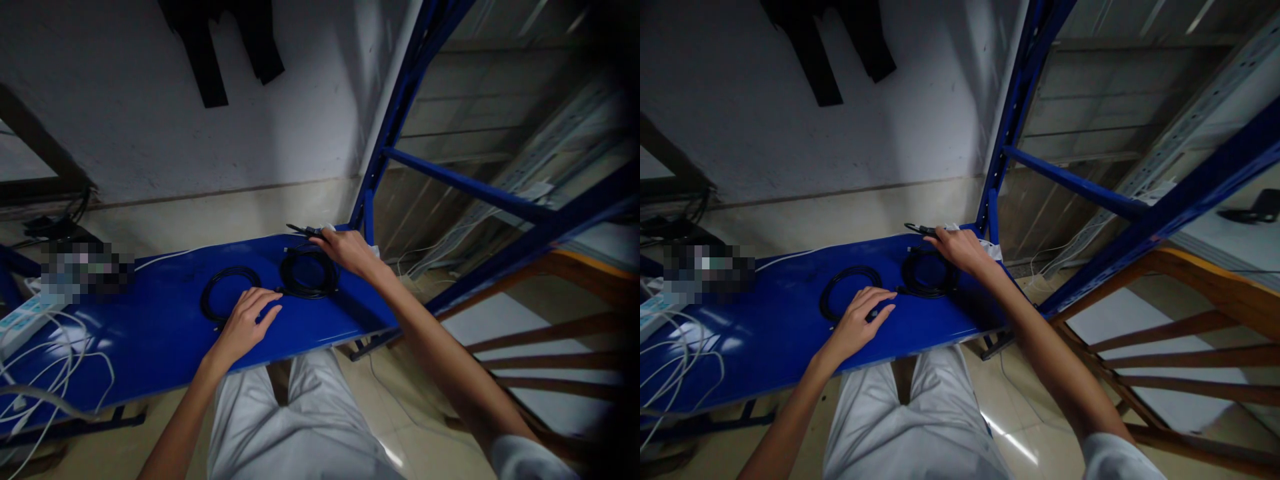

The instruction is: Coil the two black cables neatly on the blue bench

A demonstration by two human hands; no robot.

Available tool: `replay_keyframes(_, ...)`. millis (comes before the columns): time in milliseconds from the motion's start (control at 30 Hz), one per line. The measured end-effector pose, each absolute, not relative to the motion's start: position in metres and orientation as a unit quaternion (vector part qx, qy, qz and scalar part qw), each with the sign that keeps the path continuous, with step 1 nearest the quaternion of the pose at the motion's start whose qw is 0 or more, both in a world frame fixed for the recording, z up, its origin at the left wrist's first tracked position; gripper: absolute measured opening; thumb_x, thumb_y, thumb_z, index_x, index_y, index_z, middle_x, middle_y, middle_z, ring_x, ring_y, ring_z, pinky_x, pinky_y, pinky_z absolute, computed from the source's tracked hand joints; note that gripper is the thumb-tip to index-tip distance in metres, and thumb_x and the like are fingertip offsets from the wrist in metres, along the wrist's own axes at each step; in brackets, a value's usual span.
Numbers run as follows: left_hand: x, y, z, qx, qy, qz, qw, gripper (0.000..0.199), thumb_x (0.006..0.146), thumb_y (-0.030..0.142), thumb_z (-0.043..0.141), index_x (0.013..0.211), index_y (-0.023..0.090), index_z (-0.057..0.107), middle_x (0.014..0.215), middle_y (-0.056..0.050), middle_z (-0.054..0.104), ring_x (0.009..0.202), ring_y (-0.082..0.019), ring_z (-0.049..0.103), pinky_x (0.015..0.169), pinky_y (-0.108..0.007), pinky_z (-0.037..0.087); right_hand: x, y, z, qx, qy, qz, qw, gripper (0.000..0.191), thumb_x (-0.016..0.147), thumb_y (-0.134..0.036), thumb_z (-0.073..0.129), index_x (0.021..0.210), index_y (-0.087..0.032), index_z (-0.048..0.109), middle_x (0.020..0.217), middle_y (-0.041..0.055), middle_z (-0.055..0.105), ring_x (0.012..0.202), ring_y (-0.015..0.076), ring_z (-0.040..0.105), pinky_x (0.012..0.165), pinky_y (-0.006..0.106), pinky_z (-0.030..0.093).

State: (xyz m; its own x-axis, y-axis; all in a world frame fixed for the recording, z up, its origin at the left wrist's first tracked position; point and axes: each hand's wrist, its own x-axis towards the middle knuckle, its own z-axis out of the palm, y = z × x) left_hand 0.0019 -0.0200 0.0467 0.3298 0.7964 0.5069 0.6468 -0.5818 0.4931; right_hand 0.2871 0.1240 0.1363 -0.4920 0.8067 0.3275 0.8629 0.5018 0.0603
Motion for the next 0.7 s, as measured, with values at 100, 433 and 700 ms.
replay_keyframes(100,0.002,-0.017,0.044,0.79,0.461,0.383,0.129,0.031,0.108,0.036,0.058,0.138,0.032,0.066,0.129,-0.01,0.073,0.122,-0.028,0.069,0.113,-0.052,0.049,0.293,0.119,0.168,-0.479,-0.846,-0.151,0.18,0.058,0.116,-0.061,0.03,0.113,-0.015,0.066,0.087,0.0154,0.078,0.082,0.0298,0.076,0.066,0.031,0.035)
replay_keyframes(433,0.037,0.01,0.074,0.454,0.372,0.619,0.522,0.058,0.107,0.063,0.05,0.148,0.023,0.059,0.144,-0.016,0.069,0.133,-0.03,0.067,0.111,-0.046,0.053,0.271,0.052,0.204,-0.273,-0.878,-0.24,0.311,0.049,0.116,-0.057,0.04,0.098,-0.017,0.063,0.069,0.0014,0.066,0.061,0.0146,0.061,0.061,0.029,0.033)
replay_keyframes(700,-0.028,0.005,0.103,0.289,0.305,0.616,0.666,0.064,0.107,0.064,0.045,0.14,0.013,0.065,0.153,-0.021,0.063,0.147,-0.035,0.057,0.123,-0.05,0.046,0.229,0.019,0.131,-0.085,-0.909,-0.262,0.313,0.028,0.116,-0.031,0.048,0.1,-0.018,0.066,0.076,-0.0004,0.066,0.065,0.0136,0.055,0.061,0.034,0.033)
